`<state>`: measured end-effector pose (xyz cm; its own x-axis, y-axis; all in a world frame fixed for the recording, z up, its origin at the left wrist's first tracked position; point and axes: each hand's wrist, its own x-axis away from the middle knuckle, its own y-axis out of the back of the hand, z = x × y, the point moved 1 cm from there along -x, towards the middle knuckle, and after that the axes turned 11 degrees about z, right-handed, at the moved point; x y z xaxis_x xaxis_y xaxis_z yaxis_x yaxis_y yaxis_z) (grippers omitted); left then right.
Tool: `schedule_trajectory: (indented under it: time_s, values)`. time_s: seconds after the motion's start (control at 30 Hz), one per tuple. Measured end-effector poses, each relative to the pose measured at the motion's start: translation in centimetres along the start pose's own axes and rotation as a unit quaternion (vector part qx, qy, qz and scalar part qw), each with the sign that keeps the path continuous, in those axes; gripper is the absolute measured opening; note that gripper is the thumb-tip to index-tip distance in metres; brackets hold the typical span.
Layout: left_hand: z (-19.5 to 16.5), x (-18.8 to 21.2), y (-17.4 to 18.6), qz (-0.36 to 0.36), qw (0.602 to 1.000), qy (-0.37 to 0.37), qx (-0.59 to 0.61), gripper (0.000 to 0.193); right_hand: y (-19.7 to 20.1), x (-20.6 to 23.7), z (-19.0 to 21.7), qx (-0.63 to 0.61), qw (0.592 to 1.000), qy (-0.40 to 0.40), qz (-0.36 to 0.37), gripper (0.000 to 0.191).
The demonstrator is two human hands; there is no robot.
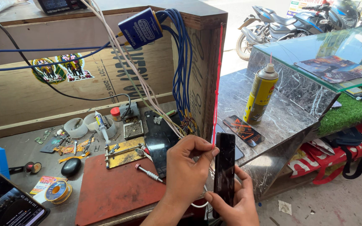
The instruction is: The person repeatedly opens and closes a smartphone, pressing the edges to seat the back cover. They connect a charging cable, check the screen, and continue adjusting the casing. The phone is handled one at a time on a cluttered workbench.
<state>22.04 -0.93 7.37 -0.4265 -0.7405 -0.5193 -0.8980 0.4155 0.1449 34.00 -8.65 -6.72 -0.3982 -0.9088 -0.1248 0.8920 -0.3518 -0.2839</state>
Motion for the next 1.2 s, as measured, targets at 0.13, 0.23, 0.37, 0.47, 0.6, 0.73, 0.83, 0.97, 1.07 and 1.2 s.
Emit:
schedule_trajectory:
  time_s: [0.13,0.23,0.37,0.47,0.6,0.73,0.83,0.97,1.07,1.2]
  values:
    - [-1.3,-0.1,0.4,-0.040,0.999,0.007,0.018,0.010,0.7,-1.4,0.7,0.031,0.998,-0.029,-0.055,0.102]
    - [-2.8,-1.2,1.8,-0.065,0.993,-0.020,0.097,0.016,0.6,-1.2,1.4,0.031,0.998,0.023,-0.056,0.103]
    - [-4.7,-4.1,4.2,-0.009,0.999,-0.016,0.032,0.057,-0.8,0.1,2.1,0.045,0.996,0.070,0.036,0.105]
    - [-5.4,-4.1,5.4,0.027,0.999,-0.002,-0.047,0.082,-2.5,0.4,2.1,0.031,0.998,0.034,0.047,0.108]
    - [-3.7,-0.2,6.9,0.008,0.997,0.073,-0.009,0.075,-4.2,0.3,2.2,0.079,0.993,0.051,0.067,0.109]
    - [-0.2,3.8,7.6,-0.028,0.984,0.164,0.070,0.057,-5.5,0.1,2.2,0.148,0.983,0.050,0.098,0.113]
    - [2.1,5.8,7.9,-0.047,0.981,0.131,0.138,0.049,-6.4,-0.1,2.3,0.216,0.969,0.019,0.119,0.114]
    - [4.0,7.4,9.3,-0.129,0.971,0.164,0.116,0.043,-7.6,0.1,2.5,0.331,0.930,-0.007,0.156,0.118]
    - [5.0,8.7,10.5,-0.179,0.959,0.206,0.079,0.043,-8.8,0.0,2.8,0.391,0.901,0.015,0.187,0.114]
    - [6.5,10.2,11.8,-0.207,0.950,0.227,0.052,0.040,-10.3,-0.1,3.0,0.444,0.868,-0.076,0.212,0.115]
